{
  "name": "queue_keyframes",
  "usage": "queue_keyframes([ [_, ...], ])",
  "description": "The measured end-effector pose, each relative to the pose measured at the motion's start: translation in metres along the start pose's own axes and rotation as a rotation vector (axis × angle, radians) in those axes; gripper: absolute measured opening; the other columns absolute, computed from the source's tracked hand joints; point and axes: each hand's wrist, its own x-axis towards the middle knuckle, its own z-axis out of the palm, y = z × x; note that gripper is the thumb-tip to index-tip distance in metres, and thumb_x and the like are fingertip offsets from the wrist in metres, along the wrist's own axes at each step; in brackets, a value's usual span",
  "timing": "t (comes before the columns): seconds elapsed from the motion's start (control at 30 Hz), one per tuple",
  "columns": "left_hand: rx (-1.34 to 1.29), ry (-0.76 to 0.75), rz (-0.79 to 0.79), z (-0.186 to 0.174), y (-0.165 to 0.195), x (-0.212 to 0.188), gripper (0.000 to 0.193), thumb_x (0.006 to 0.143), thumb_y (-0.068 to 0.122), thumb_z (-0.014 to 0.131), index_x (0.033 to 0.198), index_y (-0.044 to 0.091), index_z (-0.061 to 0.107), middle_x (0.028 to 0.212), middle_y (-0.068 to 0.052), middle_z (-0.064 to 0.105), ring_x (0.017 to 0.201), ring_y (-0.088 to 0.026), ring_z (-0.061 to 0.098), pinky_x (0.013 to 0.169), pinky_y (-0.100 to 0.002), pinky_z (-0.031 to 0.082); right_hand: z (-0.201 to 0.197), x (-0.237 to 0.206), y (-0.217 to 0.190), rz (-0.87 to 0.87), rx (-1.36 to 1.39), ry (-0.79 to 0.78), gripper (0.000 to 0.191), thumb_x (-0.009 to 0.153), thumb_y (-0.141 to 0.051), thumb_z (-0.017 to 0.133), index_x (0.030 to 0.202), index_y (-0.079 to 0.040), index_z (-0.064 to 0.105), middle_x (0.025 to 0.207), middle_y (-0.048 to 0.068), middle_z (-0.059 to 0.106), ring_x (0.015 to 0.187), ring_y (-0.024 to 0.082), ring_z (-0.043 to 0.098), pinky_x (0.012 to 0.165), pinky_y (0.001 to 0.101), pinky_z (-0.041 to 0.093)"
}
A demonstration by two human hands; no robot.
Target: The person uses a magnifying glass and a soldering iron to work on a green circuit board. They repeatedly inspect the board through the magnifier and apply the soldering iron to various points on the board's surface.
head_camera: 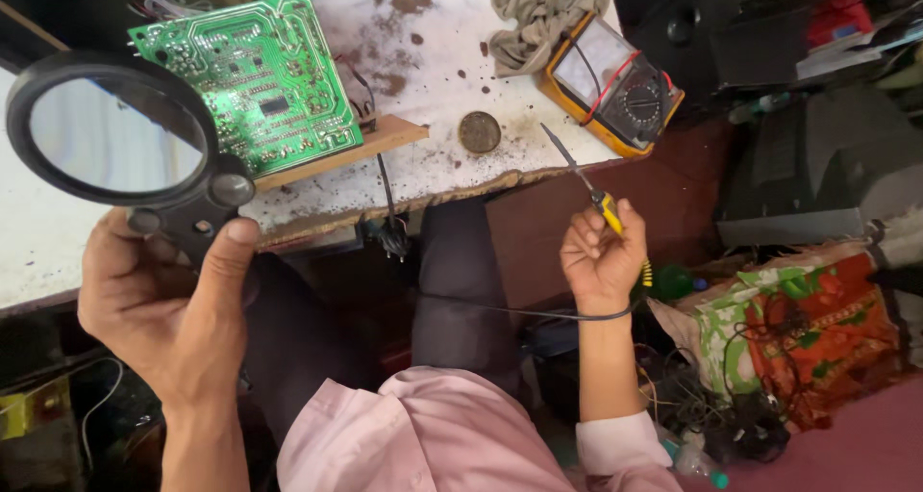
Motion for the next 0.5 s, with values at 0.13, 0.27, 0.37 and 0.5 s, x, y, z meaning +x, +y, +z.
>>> queue_keyframes([
  [0.13,-0.006,-0.052,0.071,0.004,-0.002,0.003,0.038,0.099,-0.002,0.087,0.119,0.001,0.055,0.100,-0.004,0.068,0.083,-0.004,0.061,0.076,-0.016,0.050,-0.023,0.010,0.014,0.053,0.133,0.016,0.021,0.103,-0.022,0.064,0.099,-0.001,0.064,0.073,0.005,0.053,0.064,0.013,0.047,0.051,0.0203,0.039],
  [0.27,0.041,-0.037,0.068,0.007,-0.006,0.003,0.038,0.098,-0.001,0.088,0.117,0.002,0.056,0.100,-0.004,0.068,0.085,-0.004,0.062,0.078,-0.016,0.051,-0.033,0.013,0.016,0.034,0.099,0.103,0.023,0.102,-0.024,0.064,0.098,-0.002,0.064,0.077,0.005,0.054,0.065,0.012,0.047,0.052,0.0195,0.039],
  [0.37,0.095,-0.025,0.074,0.006,-0.008,0.002,0.038,0.099,-0.001,0.088,0.119,0.002,0.056,0.101,-0.004,0.069,0.086,-0.004,0.063,0.079,-0.016,0.050,-0.033,0.005,0.005,0.020,0.146,0.067,0.025,0.103,-0.025,0.063,0.097,-0.001,0.064,0.077,0.005,0.054,0.066,0.012,0.047,0.053,0.0195,0.039],
  [0.5,0.040,-0.002,0.047,0.014,-0.015,-0.003,0.031,0.099,-0.002,0.082,0.120,0.000,0.061,0.112,-0.007,0.072,0.092,-0.008,0.065,0.086,-0.020,0.053,-0.042,-0.012,-0.035,-0.050,0.187,0.067,0.031,0.104,-0.031,0.061,0.093,-0.003,0.061,0.075,0.005,0.053,0.065,0.012,0.046,0.052,0.0194,0.038],
])
